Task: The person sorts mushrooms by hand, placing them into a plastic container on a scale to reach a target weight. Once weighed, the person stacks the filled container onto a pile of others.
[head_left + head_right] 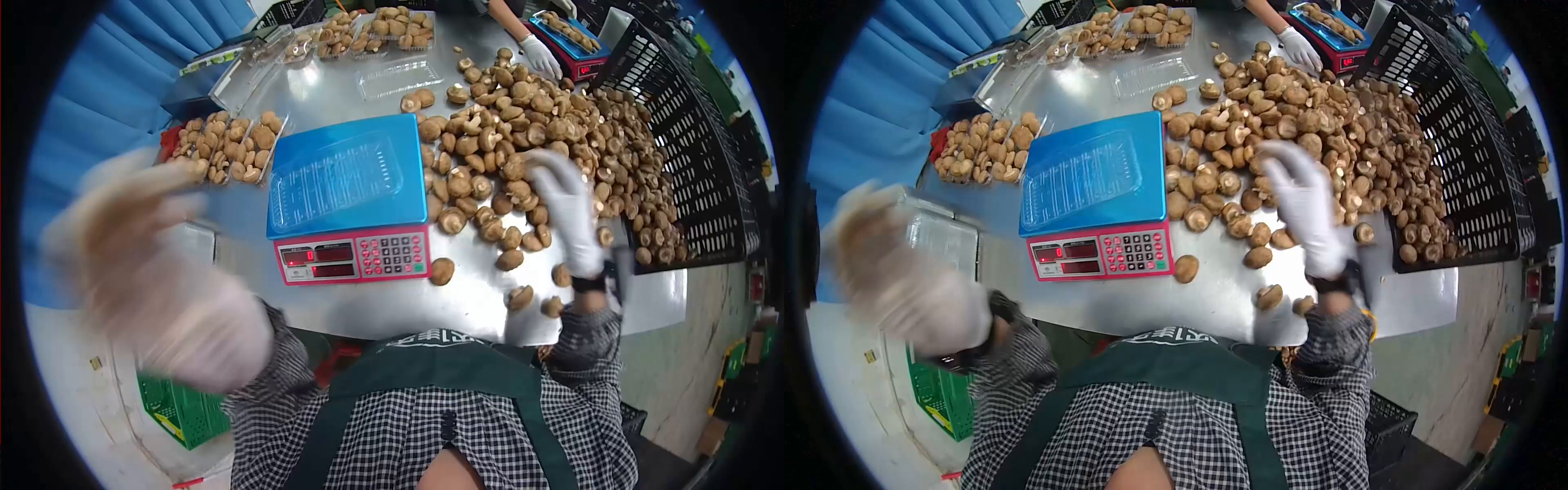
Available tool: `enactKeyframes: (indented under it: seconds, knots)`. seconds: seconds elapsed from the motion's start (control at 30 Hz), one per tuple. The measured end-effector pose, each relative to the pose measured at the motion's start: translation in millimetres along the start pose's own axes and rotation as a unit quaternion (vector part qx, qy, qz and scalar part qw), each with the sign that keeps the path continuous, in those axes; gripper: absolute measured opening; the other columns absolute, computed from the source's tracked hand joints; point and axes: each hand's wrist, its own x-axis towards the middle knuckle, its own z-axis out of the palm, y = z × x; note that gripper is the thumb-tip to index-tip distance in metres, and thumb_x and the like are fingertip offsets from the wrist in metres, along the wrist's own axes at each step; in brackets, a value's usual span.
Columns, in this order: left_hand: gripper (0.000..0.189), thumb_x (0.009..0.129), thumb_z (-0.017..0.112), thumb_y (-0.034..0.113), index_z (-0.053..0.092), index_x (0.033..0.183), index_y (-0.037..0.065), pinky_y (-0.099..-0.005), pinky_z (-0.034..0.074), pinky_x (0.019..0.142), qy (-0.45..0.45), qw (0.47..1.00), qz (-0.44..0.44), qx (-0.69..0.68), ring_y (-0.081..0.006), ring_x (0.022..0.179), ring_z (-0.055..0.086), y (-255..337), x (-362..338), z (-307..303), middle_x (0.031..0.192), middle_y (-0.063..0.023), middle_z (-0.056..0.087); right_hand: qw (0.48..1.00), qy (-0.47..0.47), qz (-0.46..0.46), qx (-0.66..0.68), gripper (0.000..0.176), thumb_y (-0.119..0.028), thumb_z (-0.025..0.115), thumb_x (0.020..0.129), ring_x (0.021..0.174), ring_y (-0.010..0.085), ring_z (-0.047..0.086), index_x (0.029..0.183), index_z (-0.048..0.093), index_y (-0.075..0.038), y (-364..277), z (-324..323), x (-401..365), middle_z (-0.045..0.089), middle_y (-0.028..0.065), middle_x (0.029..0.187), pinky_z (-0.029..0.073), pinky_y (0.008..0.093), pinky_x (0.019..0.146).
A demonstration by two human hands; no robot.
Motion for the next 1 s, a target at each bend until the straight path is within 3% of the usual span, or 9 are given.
enactKeyframes:
  seconds: [0.03, 0.1, 0.2, 0.37, 0.57, 0.67, 0.73, 0.83, 1.0]
  knots:
    - [0.040, 0.088, 0.050, 0.013, 0.054, 0.122, -0.006, -0.0338, 0.046, 0.091, -0.126, 0.981, -0.063, 0.130, -0.0272, 0.107, 0.058, 7.5, -1.0, 37.6, 0.117, -0.0223, 0.059, 0.996, -0.054, 0.048, 0.060, 0.021, -0.010, 0.061, 0.090, 0.100, 0.0196, 0.062, 0.109, 0.066, -0.004, 42.0, 14.6, 4.4, 0.066, 0.0078, 0.108, 0.046, 0.0283, 0.092]
    - [0.040, 0.075, 0.062, -0.007, 0.060, 0.115, 0.001, -0.0322, 0.048, 0.088, -0.238, 0.940, -0.196, 0.149, -0.0218, 0.103, 0.060, 1.5, -35.6, 80.8, 0.115, -0.0114, 0.062, 0.986, -0.142, 0.015, -0.083, 0.028, -0.015, 0.064, 0.086, 0.094, 0.0221, 0.064, 0.112, 0.064, -0.007, 88.0, 40.8, 8.6, 0.067, 0.0097, 0.104, 0.050, 0.0327, 0.083]
    - [0.027, 0.082, 0.067, 0.006, 0.063, 0.108, 0.003, -0.0335, 0.049, 0.090, -0.314, 0.892, -0.305, 0.111, -0.0242, 0.102, 0.062, -15.4, -96.8, 123.5, 0.109, -0.0110, 0.064, 0.895, -0.172, -0.228, -0.343, 0.031, -0.016, 0.062, 0.082, 0.096, 0.0238, 0.059, 0.111, 0.061, -0.005, 116.0, 62.6, 20.2, 0.063, 0.0085, 0.100, 0.044, 0.0372, 0.082]
    - [0.027, 0.084, 0.067, 0.012, 0.063, 0.109, 0.004, -0.0336, 0.050, 0.088, -0.324, 0.844, -0.402, 0.142, -0.0270, 0.101, 0.063, -11.2, -151.0, 149.0, 0.108, -0.0118, 0.063, 0.785, -0.203, -0.290, -0.509, 0.022, -0.013, 0.055, 0.081, 0.085, 0.0235, 0.056, 0.101, 0.062, -0.008, 141.2, 79.7, 30.8, 0.058, 0.0079, 0.085, 0.041, 0.0356, 0.073]
    - [0.026, 0.085, 0.066, 0.016, 0.063, 0.109, 0.007, -0.0329, 0.050, 0.083, -0.309, 0.835, -0.425, 0.166, -0.0268, 0.096, 0.063, -22.2, -179.7, 151.8, 0.108, -0.0096, 0.063, 0.912, -0.155, -0.248, -0.288, 0.012, -0.015, 0.062, 0.081, 0.083, 0.0228, 0.061, 0.092, 0.065, -0.012, 133.7, 52.1, 29.0, 0.063, 0.0072, 0.085, 0.044, 0.0361, 0.075]
    - [0.039, 0.084, 0.068, 0.016, 0.058, 0.121, 0.008, -0.0299, 0.051, 0.078, -0.321, 0.820, -0.455, 0.134, -0.0201, 0.086, 0.063, -36.8, -189.2, 161.9, 0.108, -0.0086, 0.063, 0.971, -0.227, 0.000, -0.076, 0.027, -0.015, 0.064, 0.086, 0.091, 0.0211, 0.064, 0.112, 0.063, -0.008, 111.3, 32.9, 20.9, 0.067, 0.0100, 0.102, 0.049, 0.0318, 0.084]
    - [0.047, 0.085, 0.069, 0.016, 0.053, 0.128, 0.008, -0.0298, 0.050, 0.079, -0.261, 0.818, -0.510, 0.043, -0.0177, 0.088, 0.062, -43.7, -188.1, 175.6, 0.110, -0.0082, 0.062, 0.949, -0.231, 0.168, 0.131, 0.033, -0.010, 0.064, 0.089, 0.089, 0.0098, 0.061, 0.121, 0.060, -0.004, 92.3, 22.3, 13.5, 0.067, 0.0052, 0.105, 0.049, 0.0234, 0.081]
    - [0.064, 0.086, 0.071, 0.018, 0.040, 0.141, 0.008, -0.0296, 0.048, 0.084, -0.216, 0.776, -0.586, -0.082, -0.0124, 0.099, 0.058, -49.7, -183.6, 184.1, 0.120, -0.0086, 0.058, 0.947, -0.204, 0.158, 0.190, 0.032, -0.009, 0.063, 0.090, 0.085, 0.0065, 0.058, 0.121, 0.059, -0.003, 75.6, 17.8, -0.7, 0.064, -0.0001, 0.102, 0.048, 0.0211, 0.078]
    - [0.061, 0.083, 0.073, 0.019, 0.045, 0.137, 0.010, -0.0305, 0.047, 0.087, -0.259, 0.814, -0.509, -0.103, -0.0177, 0.101, 0.056, -46.7, -185.5, 182.3, 0.120, -0.0073, 0.057, 0.930, -0.213, 0.210, 0.213, 0.032, -0.010, 0.061, 0.092, 0.088, 0.0044, 0.056, 0.123, 0.058, -0.005, 48.0, 9.9, -25.4, 0.063, -0.0016, 0.103, 0.046, 0.0188, 0.078]
